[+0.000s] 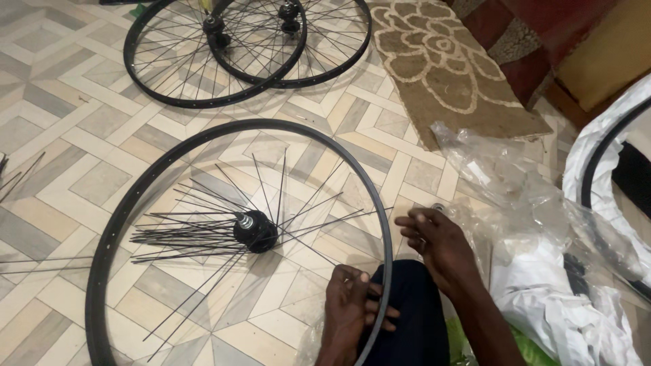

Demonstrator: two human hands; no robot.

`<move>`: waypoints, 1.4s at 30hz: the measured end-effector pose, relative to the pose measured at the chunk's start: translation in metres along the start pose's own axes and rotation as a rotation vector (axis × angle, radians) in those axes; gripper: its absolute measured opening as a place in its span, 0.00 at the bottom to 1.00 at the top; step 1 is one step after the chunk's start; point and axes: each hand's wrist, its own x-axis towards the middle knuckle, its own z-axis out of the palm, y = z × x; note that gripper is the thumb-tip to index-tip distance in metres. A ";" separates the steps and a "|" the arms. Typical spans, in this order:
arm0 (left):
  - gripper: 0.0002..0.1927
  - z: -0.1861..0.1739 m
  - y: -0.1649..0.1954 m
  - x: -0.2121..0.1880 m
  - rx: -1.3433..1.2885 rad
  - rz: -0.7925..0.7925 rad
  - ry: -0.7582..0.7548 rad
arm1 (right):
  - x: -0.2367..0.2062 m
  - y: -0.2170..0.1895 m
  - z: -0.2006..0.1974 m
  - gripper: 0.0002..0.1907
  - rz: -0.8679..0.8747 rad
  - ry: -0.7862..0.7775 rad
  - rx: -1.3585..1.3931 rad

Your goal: The person inserts bicycle spokes into the hub and threads them through the rim, then secures each spoke with a nipple. The person works methodically around the wheel, adding spokes one by one.

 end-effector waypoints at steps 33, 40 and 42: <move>0.15 -0.001 -0.002 0.008 0.003 -0.061 0.006 | 0.045 -0.029 0.027 0.18 -0.084 -0.306 -0.422; 0.14 0.002 0.000 0.007 0.002 -0.052 0.006 | 0.040 -0.033 0.034 0.17 -0.048 -0.154 -0.572; 0.14 0.001 0.001 0.007 -0.005 -0.058 0.003 | 0.042 -0.034 0.035 0.17 -0.040 -0.167 -0.513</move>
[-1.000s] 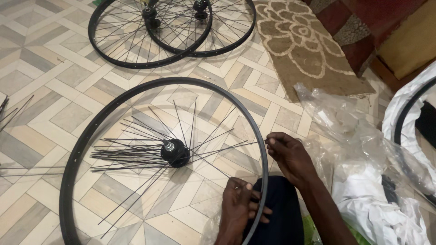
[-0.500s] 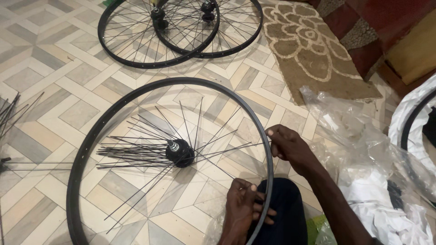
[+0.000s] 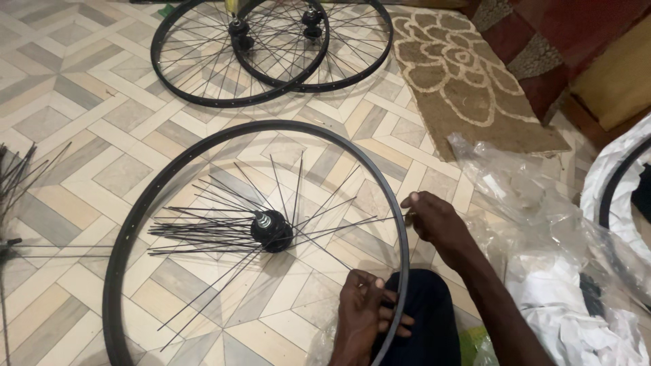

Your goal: The person inserts bicycle spokes into the hub and threads them through the rim, then secures each spoke with a nipple. The person works methodically around the wheel, adding spokes one by one.

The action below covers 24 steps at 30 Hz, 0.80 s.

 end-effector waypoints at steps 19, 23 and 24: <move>0.11 -0.008 -0.008 0.006 -0.039 0.039 -0.049 | 0.005 0.011 0.002 0.11 -0.136 -0.050 0.078; 0.11 -0.001 -0.007 0.005 -0.041 0.101 -0.022 | 0.005 0.013 0.008 0.11 -0.113 0.045 0.043; 0.11 0.002 -0.006 0.003 -0.045 0.110 -0.009 | 0.003 0.015 0.009 0.14 -0.083 0.076 0.036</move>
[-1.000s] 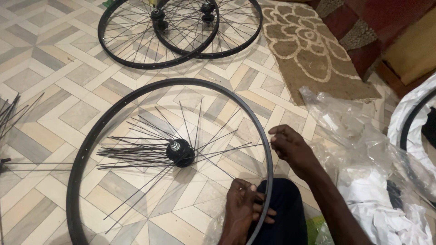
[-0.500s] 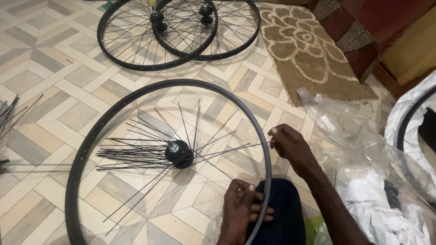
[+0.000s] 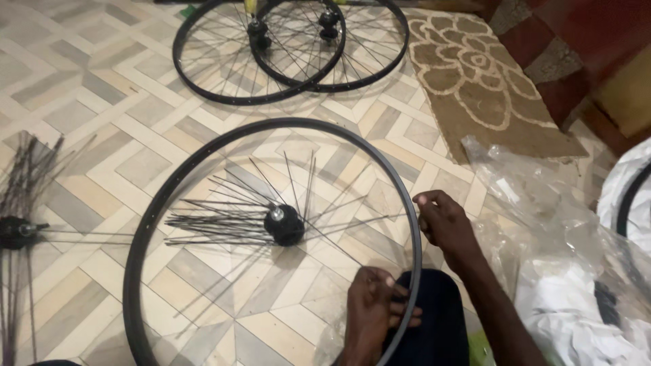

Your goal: The person inserts bicycle spokes into the hub and threads them through the rim, then secures each spoke with a nipple. The person works methodically around the wheel, adding spokes one by one.

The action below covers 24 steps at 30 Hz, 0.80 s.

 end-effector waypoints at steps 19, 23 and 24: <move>0.15 0.025 0.021 0.043 0.093 0.138 -0.033 | -0.079 0.038 -0.020 0.17 0.226 0.108 0.575; 0.15 0.026 0.020 0.047 0.246 0.131 0.016 | -0.092 0.036 -0.011 0.16 0.223 0.140 0.527; 0.16 0.027 0.020 0.047 0.260 0.113 0.019 | -0.095 0.035 -0.010 0.15 0.222 0.155 0.532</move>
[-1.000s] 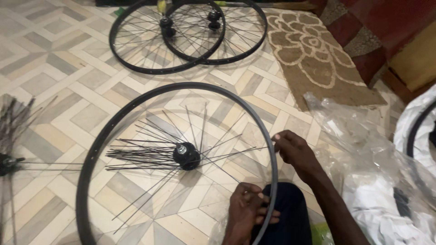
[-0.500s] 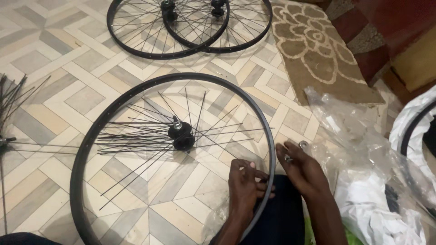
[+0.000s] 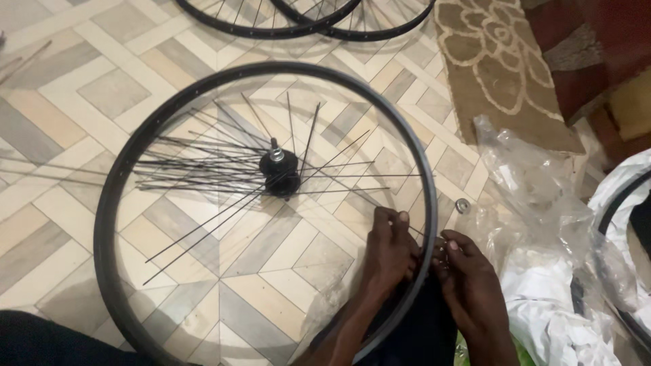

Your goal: The person inserts bicycle spokes into the hub and threads them through the rim, then secures each spoke with a nipple. The person works methodically around the wheel, adding spokes one by one.

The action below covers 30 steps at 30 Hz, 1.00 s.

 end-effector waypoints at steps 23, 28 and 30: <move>0.19 -0.009 0.021 -0.002 -0.026 -0.064 -0.051 | -0.010 0.026 -0.010 0.10 -0.067 0.026 0.000; 0.17 -0.013 0.021 0.000 -0.038 -0.041 -0.060 | 0.004 0.021 0.000 0.07 -0.131 -0.017 0.001; 0.16 -0.012 0.020 0.001 -0.027 -0.011 -0.031 | 0.011 0.020 0.011 0.07 -0.137 -0.031 -0.004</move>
